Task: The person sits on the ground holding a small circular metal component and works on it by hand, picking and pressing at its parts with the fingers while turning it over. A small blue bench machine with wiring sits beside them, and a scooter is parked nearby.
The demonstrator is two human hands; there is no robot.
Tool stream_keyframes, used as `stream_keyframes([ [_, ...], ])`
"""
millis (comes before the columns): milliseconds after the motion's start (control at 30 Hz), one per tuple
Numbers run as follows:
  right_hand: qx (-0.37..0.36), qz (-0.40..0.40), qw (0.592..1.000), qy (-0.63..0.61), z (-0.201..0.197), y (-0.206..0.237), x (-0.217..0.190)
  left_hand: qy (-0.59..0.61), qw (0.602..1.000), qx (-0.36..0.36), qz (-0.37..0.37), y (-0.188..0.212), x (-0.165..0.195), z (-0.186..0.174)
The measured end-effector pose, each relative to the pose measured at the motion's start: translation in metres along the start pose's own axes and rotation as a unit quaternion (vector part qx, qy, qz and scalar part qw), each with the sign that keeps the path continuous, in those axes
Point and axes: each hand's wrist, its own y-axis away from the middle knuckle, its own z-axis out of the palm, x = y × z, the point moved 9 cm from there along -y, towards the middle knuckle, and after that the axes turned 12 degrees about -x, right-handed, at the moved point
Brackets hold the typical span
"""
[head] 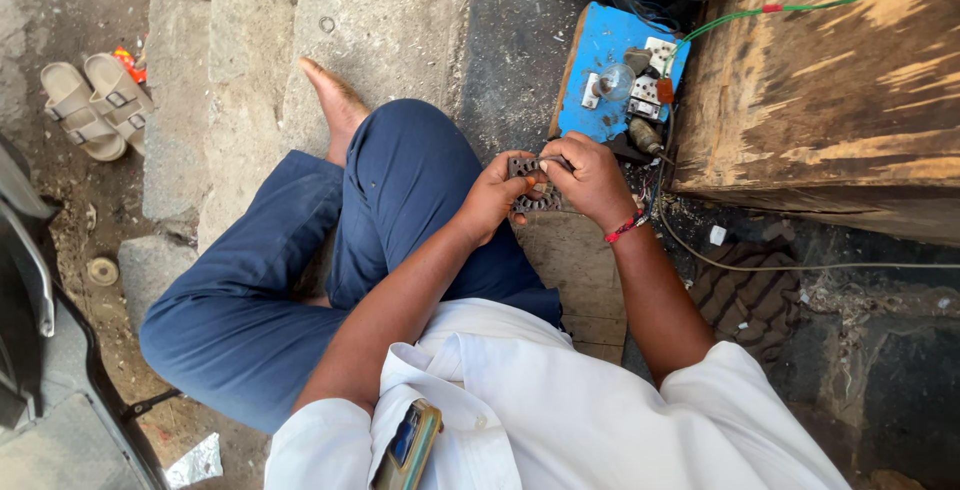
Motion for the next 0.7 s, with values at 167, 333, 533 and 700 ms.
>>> stream_keyframes([
  [167, -0.035, -0.013, 0.999, 0.015, 0.0048, 0.0004, -0.0012, -0.023, 1.000, 0.003, -0.004, -0.0004, -0.0009, -0.0005],
  [333, -0.021, 0.006, 1.000, 0.006, 0.0045, -0.0006, 0.0021, -0.011, 1.000, 0.008, -0.001, 0.0005, -0.0007, -0.0027],
  [533, -0.001, -0.006, 1.000, 0.003, 0.0012, 0.0013, -0.0011, -0.006, 1.000, -0.005, 0.000, -0.0003, -0.0004, 0.0000],
  [700, -0.032, -0.019, 0.999, 0.020, 0.0052, 0.0005, -0.0047, -0.005, 1.000, 0.010, 0.000, 0.0008, 0.0000, -0.0025],
])
